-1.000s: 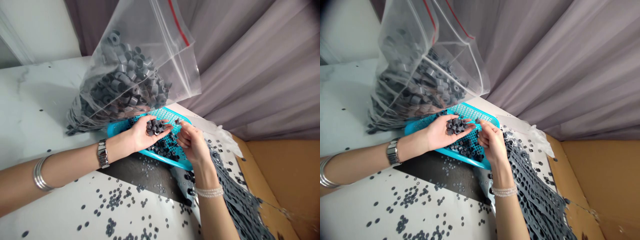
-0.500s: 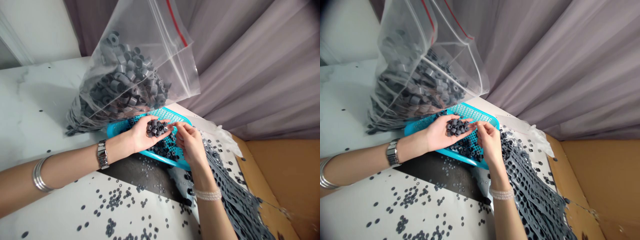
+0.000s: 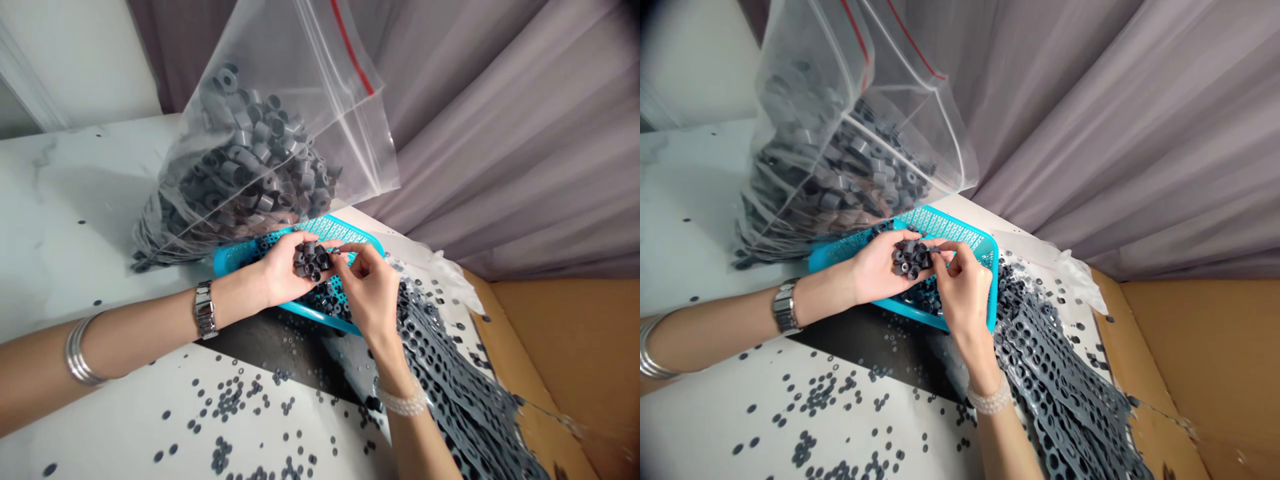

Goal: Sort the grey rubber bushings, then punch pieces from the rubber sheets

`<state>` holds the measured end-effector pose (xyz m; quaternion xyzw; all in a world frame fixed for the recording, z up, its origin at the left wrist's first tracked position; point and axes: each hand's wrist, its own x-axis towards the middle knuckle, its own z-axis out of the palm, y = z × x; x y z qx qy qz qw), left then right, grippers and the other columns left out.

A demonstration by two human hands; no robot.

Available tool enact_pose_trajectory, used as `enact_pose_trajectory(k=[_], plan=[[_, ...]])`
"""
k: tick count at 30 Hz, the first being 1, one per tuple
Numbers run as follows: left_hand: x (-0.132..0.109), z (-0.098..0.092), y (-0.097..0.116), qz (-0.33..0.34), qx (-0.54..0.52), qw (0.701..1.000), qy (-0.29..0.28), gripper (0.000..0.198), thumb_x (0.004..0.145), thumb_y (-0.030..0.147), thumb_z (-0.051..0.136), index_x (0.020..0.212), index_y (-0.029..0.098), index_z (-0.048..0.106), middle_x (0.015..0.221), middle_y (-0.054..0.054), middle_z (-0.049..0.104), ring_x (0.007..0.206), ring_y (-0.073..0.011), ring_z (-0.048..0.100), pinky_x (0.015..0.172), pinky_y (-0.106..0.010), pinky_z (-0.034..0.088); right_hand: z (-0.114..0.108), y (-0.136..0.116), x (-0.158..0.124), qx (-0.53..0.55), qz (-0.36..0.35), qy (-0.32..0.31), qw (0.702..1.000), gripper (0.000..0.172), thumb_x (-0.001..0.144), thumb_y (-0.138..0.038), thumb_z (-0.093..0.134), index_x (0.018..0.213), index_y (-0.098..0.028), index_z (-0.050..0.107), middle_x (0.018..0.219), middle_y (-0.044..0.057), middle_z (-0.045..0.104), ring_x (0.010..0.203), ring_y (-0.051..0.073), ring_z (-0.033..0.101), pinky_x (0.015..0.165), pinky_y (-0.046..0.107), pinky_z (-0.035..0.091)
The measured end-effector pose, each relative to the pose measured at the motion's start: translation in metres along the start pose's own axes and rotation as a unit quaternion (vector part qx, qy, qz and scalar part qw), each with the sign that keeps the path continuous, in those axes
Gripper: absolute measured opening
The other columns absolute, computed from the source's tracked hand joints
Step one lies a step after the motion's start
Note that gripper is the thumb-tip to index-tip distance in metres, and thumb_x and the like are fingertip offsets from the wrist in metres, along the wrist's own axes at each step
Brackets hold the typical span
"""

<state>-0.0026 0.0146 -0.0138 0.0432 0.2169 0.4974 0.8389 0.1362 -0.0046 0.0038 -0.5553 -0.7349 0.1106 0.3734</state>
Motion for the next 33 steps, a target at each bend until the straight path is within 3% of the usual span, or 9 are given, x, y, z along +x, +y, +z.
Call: enact_pose_trajectory(k=[4,7,11,15,20,28,33], plan=[[-0.002,0.001,0.000,-0.005,0.005,0.999,0.038,0.013,0.080,0.012,0.047,0.081,0.014,0.060,0.076,-0.008,0.066,0.071,-0.0181,0.064,0.065,-0.031,0.055,0.001,0.001,-0.002,-0.073,-0.037,0.017,0.997,0.017,0.086,-0.024,0.052,0.092,-0.018,0.066,0.051,-0.007,0.035,0.045,0.009,0.032,0.049,0.025,0.031],[-0.002,0.001,0.000,-0.001,0.004,0.999,0.051,0.012,0.080,0.012,0.047,0.082,0.014,0.059,0.075,-0.008,0.066,0.072,-0.0189,0.065,0.066,-0.032,0.056,-0.003,0.002,0.000,-0.075,-0.031,-0.029,0.996,0.022,0.087,-0.025,0.049,0.097,-0.019,0.067,0.050,-0.007,0.037,0.044,0.009,0.034,0.049,0.025,0.031],[0.001,-0.001,0.000,-0.002,-0.024,0.999,0.025,0.017,0.080,0.011,0.046,0.089,0.013,0.060,0.078,-0.010,0.067,0.079,-0.0220,0.067,0.070,-0.035,0.057,-0.014,0.002,0.004,-0.016,-0.016,-0.085,0.996,0.024,0.084,-0.019,0.049,0.100,-0.020,0.066,0.048,-0.008,0.033,0.044,0.009,0.031,0.048,0.024,0.029],[0.002,-0.003,-0.001,-0.005,-0.030,1.000,0.008,0.022,0.079,0.011,0.046,0.095,0.010,0.060,0.085,-0.015,0.068,0.085,-0.0250,0.067,0.073,-0.037,0.058,-0.021,0.002,0.007,0.001,0.006,-0.070,0.998,0.021,0.085,-0.023,0.050,0.097,-0.018,0.066,0.047,-0.008,0.030,0.044,0.009,0.029,0.047,0.024,0.026],[-0.004,0.003,-0.001,0.011,0.001,1.000,0.006,0.020,0.080,0.012,0.046,0.093,0.013,0.061,0.087,-0.012,0.069,0.080,-0.0219,0.067,0.068,-0.034,0.057,-0.012,-0.002,0.005,-0.031,0.017,-0.068,0.997,0.023,0.085,-0.037,0.057,0.086,-0.017,0.069,0.045,-0.009,0.028,0.043,0.008,0.026,0.046,0.026,0.023],[0.000,-0.004,-0.001,-0.014,0.000,0.999,-0.033,0.026,0.082,0.017,0.045,0.099,0.011,0.064,0.089,-0.013,0.070,0.082,-0.0219,0.066,0.069,-0.033,0.055,-0.005,-0.005,0.001,-0.012,0.021,-0.027,0.999,0.010,0.080,-0.028,0.061,0.085,-0.020,0.058,0.048,-0.010,0.030,0.042,0.008,0.027,0.045,0.025,0.025],[0.001,-0.006,0.001,-0.030,-0.004,0.999,-0.037,0.026,0.083,0.018,0.046,0.098,0.009,0.064,0.079,-0.011,0.070,0.068,-0.0180,0.065,0.064,-0.030,0.054,-0.006,-0.012,-0.003,-0.034,0.006,-0.013,0.999,0.007,0.081,-0.025,0.060,0.084,-0.021,0.055,0.049,-0.010,0.028,0.043,0.008,0.025,0.046,0.025,0.024]])
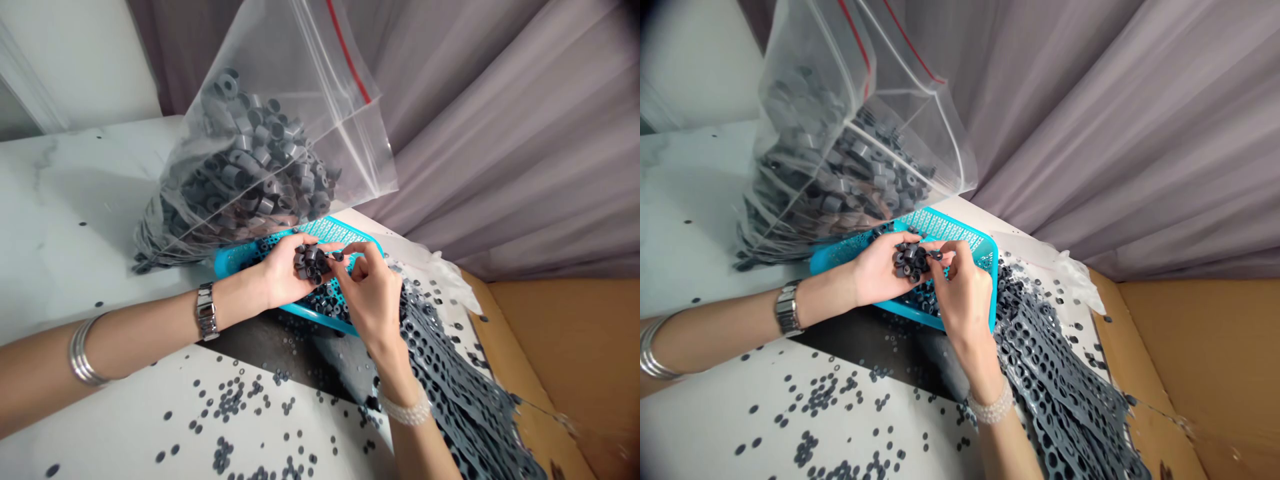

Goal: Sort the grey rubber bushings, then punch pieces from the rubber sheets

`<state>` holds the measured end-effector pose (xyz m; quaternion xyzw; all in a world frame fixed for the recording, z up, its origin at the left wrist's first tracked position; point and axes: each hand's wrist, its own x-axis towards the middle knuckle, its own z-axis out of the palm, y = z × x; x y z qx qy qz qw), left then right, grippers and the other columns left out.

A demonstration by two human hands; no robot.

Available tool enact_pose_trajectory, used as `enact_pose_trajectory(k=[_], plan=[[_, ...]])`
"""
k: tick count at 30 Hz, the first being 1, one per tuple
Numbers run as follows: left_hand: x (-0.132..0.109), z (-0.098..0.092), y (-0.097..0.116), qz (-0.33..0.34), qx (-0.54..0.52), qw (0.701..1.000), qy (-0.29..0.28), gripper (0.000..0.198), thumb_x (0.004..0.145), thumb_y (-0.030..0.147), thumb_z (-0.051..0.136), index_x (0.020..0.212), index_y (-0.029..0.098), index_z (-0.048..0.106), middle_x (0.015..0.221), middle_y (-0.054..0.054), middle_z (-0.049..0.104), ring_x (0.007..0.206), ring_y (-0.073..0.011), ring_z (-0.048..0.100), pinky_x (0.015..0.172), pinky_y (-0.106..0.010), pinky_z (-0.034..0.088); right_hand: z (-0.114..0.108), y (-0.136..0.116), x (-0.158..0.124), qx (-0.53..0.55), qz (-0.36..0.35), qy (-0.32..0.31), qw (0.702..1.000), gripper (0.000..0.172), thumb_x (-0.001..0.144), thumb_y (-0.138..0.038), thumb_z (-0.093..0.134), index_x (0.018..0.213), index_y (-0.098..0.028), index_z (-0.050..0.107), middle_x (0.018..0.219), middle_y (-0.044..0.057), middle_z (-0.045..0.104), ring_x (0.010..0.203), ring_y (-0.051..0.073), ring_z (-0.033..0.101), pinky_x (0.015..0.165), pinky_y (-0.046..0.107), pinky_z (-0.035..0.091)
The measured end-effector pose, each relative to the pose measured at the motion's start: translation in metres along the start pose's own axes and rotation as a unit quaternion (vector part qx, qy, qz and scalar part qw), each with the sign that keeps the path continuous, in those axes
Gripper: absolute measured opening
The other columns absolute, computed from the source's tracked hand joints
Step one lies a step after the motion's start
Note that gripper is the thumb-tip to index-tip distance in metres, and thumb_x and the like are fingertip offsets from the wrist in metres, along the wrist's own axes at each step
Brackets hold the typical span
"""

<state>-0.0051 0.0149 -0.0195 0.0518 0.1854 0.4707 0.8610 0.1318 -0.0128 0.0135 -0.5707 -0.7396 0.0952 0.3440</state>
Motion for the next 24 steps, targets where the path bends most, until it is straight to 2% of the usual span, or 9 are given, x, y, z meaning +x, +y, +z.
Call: enact_pose_trajectory(k=[2,4,7,9,12,15,17,20,24], plan=[[-0.001,0.002,0.000,0.002,-0.004,1.000,0.014,0.024,0.082,0.016,0.046,0.097,0.009,0.063,0.075,-0.010,0.069,0.061,-0.0162,0.063,0.061,-0.029,0.054,-0.001,0.000,0.001,0.050,0.017,-0.005,0.999,0.012,0.079,-0.028,0.063,0.081,-0.022,0.053,0.049,-0.010,0.029,0.043,0.008,0.025,0.045,0.025,0.023],[-0.002,0.004,0.000,0.014,-0.015,0.999,0.034,0.022,0.082,0.014,0.047,0.098,0.010,0.062,0.077,-0.009,0.069,0.063,-0.0169,0.064,0.063,-0.031,0.056,-0.003,0.003,0.005,0.177,0.068,-0.034,0.981,0.018,0.077,-0.033,0.064,0.081,-0.023,0.049,0.049,-0.010,0.028,0.043,0.008,0.024,0.044,0.025,0.021],[-0.002,0.007,-0.002,0.037,-0.044,0.998,0.034,0.028,0.081,0.012,0.044,0.105,0.009,0.059,0.087,-0.012,0.070,0.081,-0.0219,0.068,0.075,-0.037,0.057,-0.010,0.014,0.013,0.404,0.167,-0.104,0.893,0.016,0.080,-0.036,0.053,0.079,-0.025,0.043,0.053,-0.010,0.027,0.041,0.009,0.017,0.040,0.026,0.015],[-0.003,0.007,-0.003,0.040,-0.056,0.997,0.029,0.035,0.082,0.012,0.043,0.113,0.005,0.055,0.092,-0.015,0.070,0.091,-0.0253,0.067,0.082,-0.040,0.056,-0.015,0.022,0.018,0.497,0.208,-0.134,0.832,0.010,0.080,-0.034,0.043,0.078,-0.024,0.042,0.058,-0.007,0.032,0.042,0.010,0.017,0.039,0.027,0.012],[-0.004,0.008,-0.003,0.038,-0.057,0.997,0.038,0.044,0.082,0.012,0.042,0.123,0.000,0.048,0.099,-0.018,0.068,0.101,-0.0286,0.065,0.086,-0.041,0.055,-0.016,0.031,0.021,0.538,0.229,-0.138,0.799,0.015,0.078,-0.033,0.038,0.074,-0.022,0.046,0.068,-0.001,0.045,0.043,0.010,0.024,0.039,0.027,0.011],[-0.004,0.008,-0.002,0.029,-0.053,0.997,0.040,0.045,0.083,0.014,0.041,0.125,-0.002,0.047,0.106,-0.022,0.066,0.105,-0.0307,0.062,0.087,-0.040,0.054,-0.011,0.033,0.020,0.493,0.224,-0.108,0.834,0.025,0.082,-0.040,0.044,0.067,-0.021,0.048,0.064,-0.002,0.044,0.043,0.008,0.025,0.039,0.027,0.011],[-0.003,0.007,-0.001,0.026,-0.050,0.998,0.035,0.044,0.083,0.015,0.040,0.123,-0.002,0.048,0.105,-0.021,0.066,0.103,-0.0302,0.063,0.086,-0.040,0.054,-0.009,0.032,0.019,0.422,0.187,-0.093,0.882,0.026,0.083,-0.043,0.053,0.070,-0.020,0.054,0.058,-0.005,0.038,0.043,0.008,0.023,0.040,0.026,0.013],[-0.001,0.004,0.000,0.025,-0.037,0.998,0.035,0.038,0.085,0.017,0.040,0.117,0.002,0.053,0.097,-0.018,0.068,0.092,-0.0265,0.066,0.081,-0.039,0.055,-0.011,0.027,0.016,0.262,0.083,-0.119,0.954,0.020,0.082,-0.037,0.061,0.089,-0.020,0.065,0.053,-0.007,0.032,0.046,0.008,0.024,0.044,0.025,0.019],[0.000,0.002,0.001,0.017,-0.025,0.999,0.027,0.025,0.084,0.017,0.042,0.101,0.010,0.059,0.086,-0.013,0.068,0.081,-0.0225,0.067,0.073,-0.036,0.055,-0.014,0.021,0.013,0.095,-0.015,-0.134,0.986,0.025,0.083,-0.029,0.062,0.106,-0.020,0.067,0.053,-0.008,0.030,0.049,0.009,0.028,0.049,0.026,0.024]])
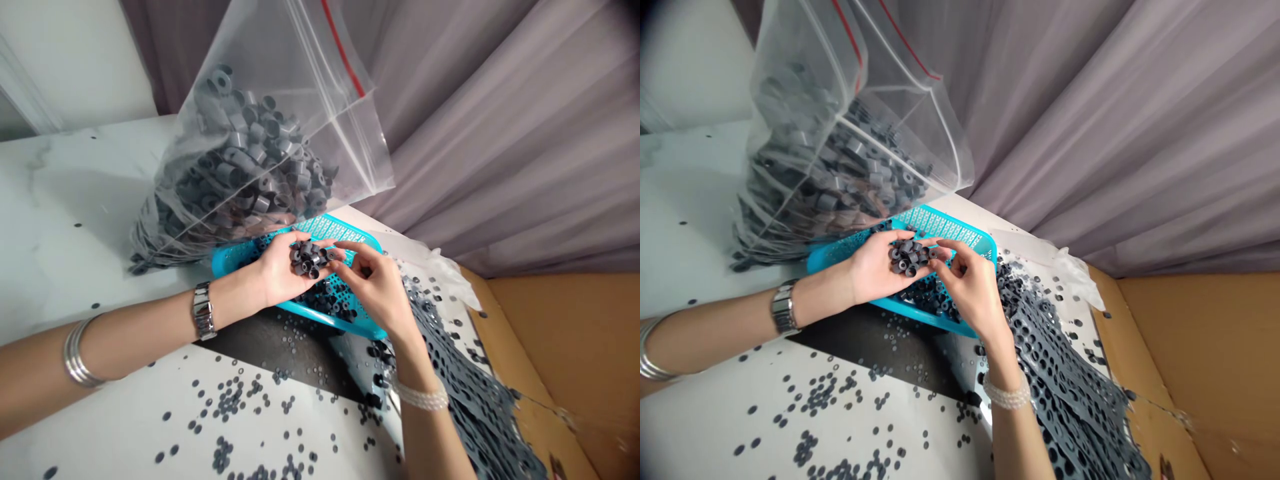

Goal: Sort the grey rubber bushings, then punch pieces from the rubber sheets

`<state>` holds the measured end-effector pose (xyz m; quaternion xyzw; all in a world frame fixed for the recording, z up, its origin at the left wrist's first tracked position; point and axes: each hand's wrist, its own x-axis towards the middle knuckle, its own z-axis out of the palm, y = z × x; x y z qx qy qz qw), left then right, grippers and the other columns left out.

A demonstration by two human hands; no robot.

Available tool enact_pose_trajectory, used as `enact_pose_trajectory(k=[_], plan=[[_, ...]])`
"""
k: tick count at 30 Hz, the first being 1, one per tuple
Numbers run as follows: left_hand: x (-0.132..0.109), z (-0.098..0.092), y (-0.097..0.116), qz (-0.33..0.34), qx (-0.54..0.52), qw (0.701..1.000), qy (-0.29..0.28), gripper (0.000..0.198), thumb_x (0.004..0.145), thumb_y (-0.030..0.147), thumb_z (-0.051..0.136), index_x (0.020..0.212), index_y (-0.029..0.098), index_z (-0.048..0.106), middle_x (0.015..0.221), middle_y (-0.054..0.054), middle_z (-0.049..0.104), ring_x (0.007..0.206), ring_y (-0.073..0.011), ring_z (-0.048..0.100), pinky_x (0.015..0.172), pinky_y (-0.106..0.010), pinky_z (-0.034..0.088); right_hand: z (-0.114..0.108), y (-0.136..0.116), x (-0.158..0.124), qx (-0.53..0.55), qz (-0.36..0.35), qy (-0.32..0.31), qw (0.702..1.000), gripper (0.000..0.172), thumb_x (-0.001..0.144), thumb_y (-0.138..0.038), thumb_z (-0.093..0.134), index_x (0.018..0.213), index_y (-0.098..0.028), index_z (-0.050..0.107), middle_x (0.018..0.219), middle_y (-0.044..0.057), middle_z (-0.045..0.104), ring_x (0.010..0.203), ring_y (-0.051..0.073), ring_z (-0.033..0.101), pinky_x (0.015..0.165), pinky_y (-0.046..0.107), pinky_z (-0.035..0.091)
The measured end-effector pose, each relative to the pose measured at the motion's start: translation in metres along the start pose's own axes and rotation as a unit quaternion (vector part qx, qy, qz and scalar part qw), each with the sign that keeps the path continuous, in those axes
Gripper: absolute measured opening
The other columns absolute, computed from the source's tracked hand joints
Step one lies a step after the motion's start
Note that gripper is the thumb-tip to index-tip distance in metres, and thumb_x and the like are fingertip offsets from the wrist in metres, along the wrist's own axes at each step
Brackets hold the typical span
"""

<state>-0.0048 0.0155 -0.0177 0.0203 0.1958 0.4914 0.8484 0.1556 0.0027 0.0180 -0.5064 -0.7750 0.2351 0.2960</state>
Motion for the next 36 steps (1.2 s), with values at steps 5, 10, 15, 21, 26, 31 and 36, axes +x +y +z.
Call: enact_pose_trajectory(k=[5,10,15,21,26,31,36], plan=[[-0.002,0.003,0.000,0.023,0.006,0.999,0.038,0.021,0.083,0.014,0.043,0.097,0.011,0.058,0.081,-0.010,0.069,0.077,-0.0215,0.067,0.072,-0.037,0.055,0.003,0.004,0.002,0.011,0.023,0.011,1.000,0.016,0.083,-0.029,0.062,0.091,-0.018,0.070,0.051,-0.008,0.031,0.048,0.008,0.028,0.047,0.026,0.021],[-0.002,0.005,0.000,0.013,-0.022,0.999,0.037,0.020,0.084,0.015,0.042,0.094,0.009,0.058,0.083,-0.013,0.069,0.086,-0.0243,0.067,0.082,-0.039,0.055,0.003,0.011,0.004,0.422,0.190,-0.057,0.885,0.015,0.079,-0.033,0.067,0.080,-0.019,0.059,0.051,-0.011,0.019,0.043,0.005,0.009,0.039,0.021,0.009],[-0.001,0.003,-0.001,0.020,-0.020,0.999,0.028,0.018,0.083,0.015,0.043,0.091,0.011,0.059,0.086,-0.014,0.070,0.090,-0.0246,0.068,0.088,-0.042,0.054,0.002,0.013,0.006,0.579,0.257,-0.084,0.769,0.031,0.071,-0.024,0.075,0.064,-0.018,0.046,0.051,-0.012,0.017,0.044,0.004,0.006,0.035,0.016,0.008],[-0.001,0.001,-0.003,0.032,-0.022,0.999,-0.003,0.012,0.080,0.013,0.046,0.080,0.014,0.058,0.100,-0.015,0.069,0.102,-0.0253,0.065,0.092,-0.041,0.053,0.004,0.011,0.007,0.588,0.288,-0.077,0.752,0.039,0.072,-0.025,0.074,0.058,-0.019,0.039,0.048,-0.012,0.019,0.043,0.003,0.007,0.032,0.015,0.011],[-0.001,0.001,-0.003,0.040,-0.015,0.999,-0.006,0.010,0.079,0.010,0.048,0.076,0.014,0.056,0.105,-0.015,0.068,0.107,-0.0270,0.062,0.092,-0.040,0.053,0.004,0.013,0.008,0.602,0.271,-0.049,0.750,0.034,0.076,-0.020,0.066,0.057,-0.019,0.039,0.047,-0.012,0.020,0.041,0.004,0.008,0.032,0.015,0.012],[-0.003,0.003,-0.003,0.028,-0.041,0.999,-0.005,0.023,0.079,0.010,0.047,0.100,0.009,0.057,0.111,-0.018,0.065,0.111,-0.0282,0.060,0.094,-0.041,0.052,0.000,0.020,0.007,0.668,0.231,-0.078,0.703,0.013,0.077,-0.022,0.051,0.065,-0.017,0.053,0.046,-0.009,0.027,0.039,0.005,0.013,0.033,0.016,0.015],[-0.004,0.005,-0.002,0.014,-0.042,0.999,0.005,0.045,0.081,0.012,0.045,0.125,0.002,0.047,0.108,-0.019,0.066,0.107,-0.0294,0.062,0.091,-0.041,0.053,0.001,0.020,0.008,0.619,0.222,-0.064,0.750,0.026,0.081,-0.033,0.051,0.060,-0.017,0.052,0.054,-0.003,0.044,0.039,0.004,0.024,0.034,0.018,0.014]])
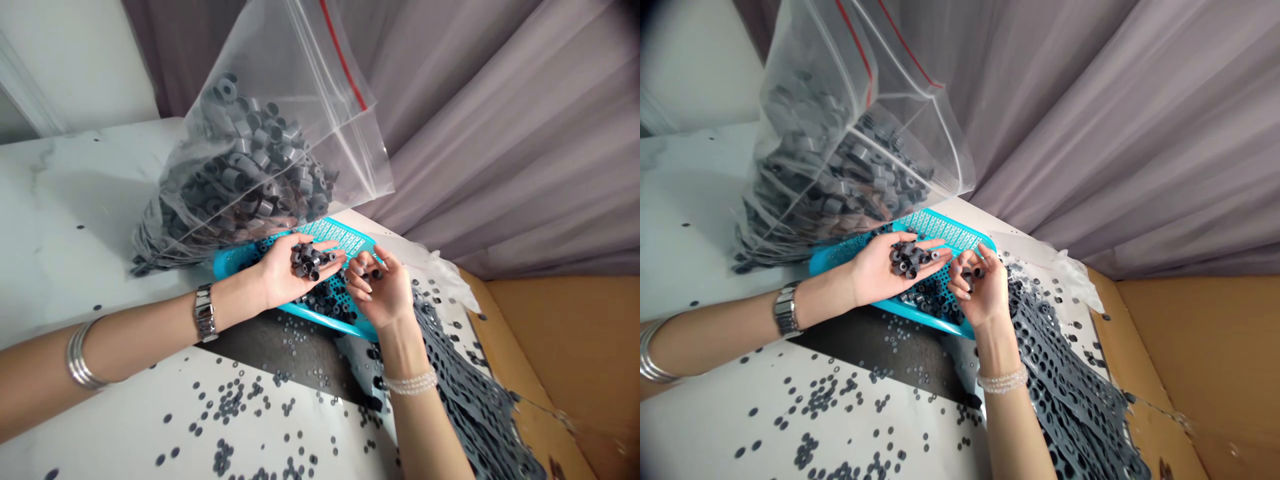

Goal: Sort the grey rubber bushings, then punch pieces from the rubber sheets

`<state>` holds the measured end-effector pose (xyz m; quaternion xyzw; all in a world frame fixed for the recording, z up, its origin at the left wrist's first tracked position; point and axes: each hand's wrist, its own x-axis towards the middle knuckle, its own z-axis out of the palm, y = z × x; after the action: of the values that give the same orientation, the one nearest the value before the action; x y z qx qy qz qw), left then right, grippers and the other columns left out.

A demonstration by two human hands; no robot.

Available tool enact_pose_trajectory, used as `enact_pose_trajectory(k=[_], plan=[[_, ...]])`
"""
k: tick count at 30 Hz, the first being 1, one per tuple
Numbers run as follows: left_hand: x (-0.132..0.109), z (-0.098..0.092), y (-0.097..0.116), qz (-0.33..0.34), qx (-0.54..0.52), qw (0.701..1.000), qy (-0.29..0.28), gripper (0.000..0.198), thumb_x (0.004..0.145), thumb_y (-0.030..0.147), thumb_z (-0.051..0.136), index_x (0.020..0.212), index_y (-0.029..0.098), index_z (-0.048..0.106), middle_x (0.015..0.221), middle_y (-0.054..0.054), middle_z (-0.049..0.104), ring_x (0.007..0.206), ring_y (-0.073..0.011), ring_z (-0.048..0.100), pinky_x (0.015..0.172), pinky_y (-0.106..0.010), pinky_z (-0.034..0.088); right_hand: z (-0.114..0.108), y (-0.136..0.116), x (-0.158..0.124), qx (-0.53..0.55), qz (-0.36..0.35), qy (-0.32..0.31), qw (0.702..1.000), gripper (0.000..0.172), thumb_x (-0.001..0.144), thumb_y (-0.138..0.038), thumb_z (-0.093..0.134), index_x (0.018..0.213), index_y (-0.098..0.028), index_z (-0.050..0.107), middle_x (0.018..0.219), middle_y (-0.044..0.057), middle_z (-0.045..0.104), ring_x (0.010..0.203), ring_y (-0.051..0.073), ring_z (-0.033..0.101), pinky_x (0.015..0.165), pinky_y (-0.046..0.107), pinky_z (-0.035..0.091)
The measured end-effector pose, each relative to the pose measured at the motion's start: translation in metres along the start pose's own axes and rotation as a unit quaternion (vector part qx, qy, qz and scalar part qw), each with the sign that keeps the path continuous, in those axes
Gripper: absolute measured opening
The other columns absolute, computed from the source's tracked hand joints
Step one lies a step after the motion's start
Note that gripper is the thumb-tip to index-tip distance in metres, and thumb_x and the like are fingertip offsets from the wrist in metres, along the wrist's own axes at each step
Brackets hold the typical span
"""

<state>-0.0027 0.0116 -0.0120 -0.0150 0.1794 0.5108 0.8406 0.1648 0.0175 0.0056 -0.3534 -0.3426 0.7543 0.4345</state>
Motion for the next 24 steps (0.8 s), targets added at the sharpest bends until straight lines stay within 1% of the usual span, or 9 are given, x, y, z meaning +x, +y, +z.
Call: enact_pose_trajectory(k=[2,4,7,10,13,15,16,21,24], plan=[[0.000,0.000,0.000,-0.008,0.008,1.000,-0.001,0.045,0.082,0.014,0.043,0.125,0.000,0.046,0.106,-0.019,0.066,0.104,-0.0288,0.064,0.088,-0.040,0.054,0.003,0.002,0.000,-0.086,-0.056,0.039,0.994,0.025,0.083,-0.035,0.054,0.066,-0.017,0.057,0.056,-0.003,0.046,0.039,0.004,0.024,0.036,0.020,0.013],[0.002,-0.001,0.001,-0.016,0.015,1.000,-0.007,0.042,0.083,0.016,0.042,0.121,-0.001,0.049,0.102,-0.020,0.067,0.099,-0.0277,0.065,0.086,-0.038,0.055,0.007,0.003,-0.003,-0.214,-0.118,0.067,0.967,0.017,0.083,-0.035,0.058,0.080,-0.019,0.064,0.053,-0.006,0.041,0.041,0.005,0.023,0.038,0.021,0.013],[0.004,-0.004,0.002,-0.011,0.023,1.000,0.011,0.031,0.083,0.017,0.043,0.109,0.005,0.056,0.091,-0.016,0.068,0.090,-0.0255,0.067,0.080,-0.038,0.056,0.014,0.003,-0.009,-0.429,-0.191,0.063,0.881,0.024,0.082,-0.032,0.063,0.104,-0.023,0.067,0.050,-0.008,0.033,0.046,0.009,0.023,0.044,0.024,0.017],[0.006,-0.006,0.003,-0.003,0.029,0.999,0.034,0.018,0.082,0.015,0.045,0.094,0.013,0.058,0.082,-0.010,0.068,0.082,-0.0227,0.068,0.076,-0.038,0.056,0.018,0.003,-0.013,-0.556,-0.234,0.053,0.796,0.025,0.082,-0.028,0.063,0.106,-0.025,0.070,0.051,-0.006,0.034,0.050,0.011,0.027,0.048,0.027,0.021],[0.005,-0.006,0.003,-0.010,0.029,0.999,0.020,0.018,0.082,0.016,0.045,0.093,0.013,0.058,0.081,-0.010,0.068,0.081,-0.0221,0.067,0.078,-0.038,0.056,0.015,0.003,-0.012,-0.599,-0.243,0.068,0.760,0.018,0.083,-0.029,0.060,0.096,-0.025,0.073,0.051,-0.005,0.035,0.050,0.011,0.028,0.049,0.027,0.022],[0.004,-0.005,0.002,-0.017,0.028,0.999,0.005,0.025,0.082,0.016,0.043,0.102,0.010,0.058,0.087,-0.013,0.069,0.086,-0.0230,0.068,0.083,-0.038,0.055,0.011,0.003,-0.008,-0.592,-0.237,0.083,0.766,0.016,0.082,-0.031,0.062,0.090,-0.023,0.072,0.050,-0.005,0.034,0.049,0.010,0.028,0.048,0.026,0.021],[0.003,-0.004,0.002,-0.021,0.029,0.999,0.000,0.030,0.082,0.016,0.043,0.107,0.007,0.056,0.092,-0.016,0.069,0.089,-0.0236,0.067,0.085,-0.038,0.054,0.009,0.003,-0.006,-0.575,-0.225,0.089,0.782,0.016,0.082,-0.033,0.063,0.089,-0.021,0.072,0.050,-0.006,0.034,0.048,0.009,0.027,0.047,0.026,0.020],[0.001,-0.002,0.001,-0.026,0.033,0.999,0.001,0.047,0.083,0.019,0.042,0.125,-0.002,0.045,0.103,-0.023,0.067,0.099,-0.0265,0.066,0.089,-0.037,0.053,0.000,0.005,0.000,-0.330,-0.093,0.076,0.936,0.021,0.079,-0.039,0.066,0.080,-0.018,0.065,0.050,-0.010,0.024,0.044,0.006,0.015,0.041,0.023,0.012],[0.002,-0.002,0.001,-0.016,0.027,0.999,0.012,0.048,0.083,0.018,0.041,0.126,-0.004,0.045,0.098,-0.022,0.069,0.095,-0.0268,0.067,0.088,-0.036,0.054,-0.001,0.005,0.001,-0.259,-0.063,0.061,0.962,0.022,0.075,-0.039,0.070,0.078,-0.017,0.064,0.049,-0.011,0.022,0.043,0.005,0.013,0.039,0.021,0.011]])
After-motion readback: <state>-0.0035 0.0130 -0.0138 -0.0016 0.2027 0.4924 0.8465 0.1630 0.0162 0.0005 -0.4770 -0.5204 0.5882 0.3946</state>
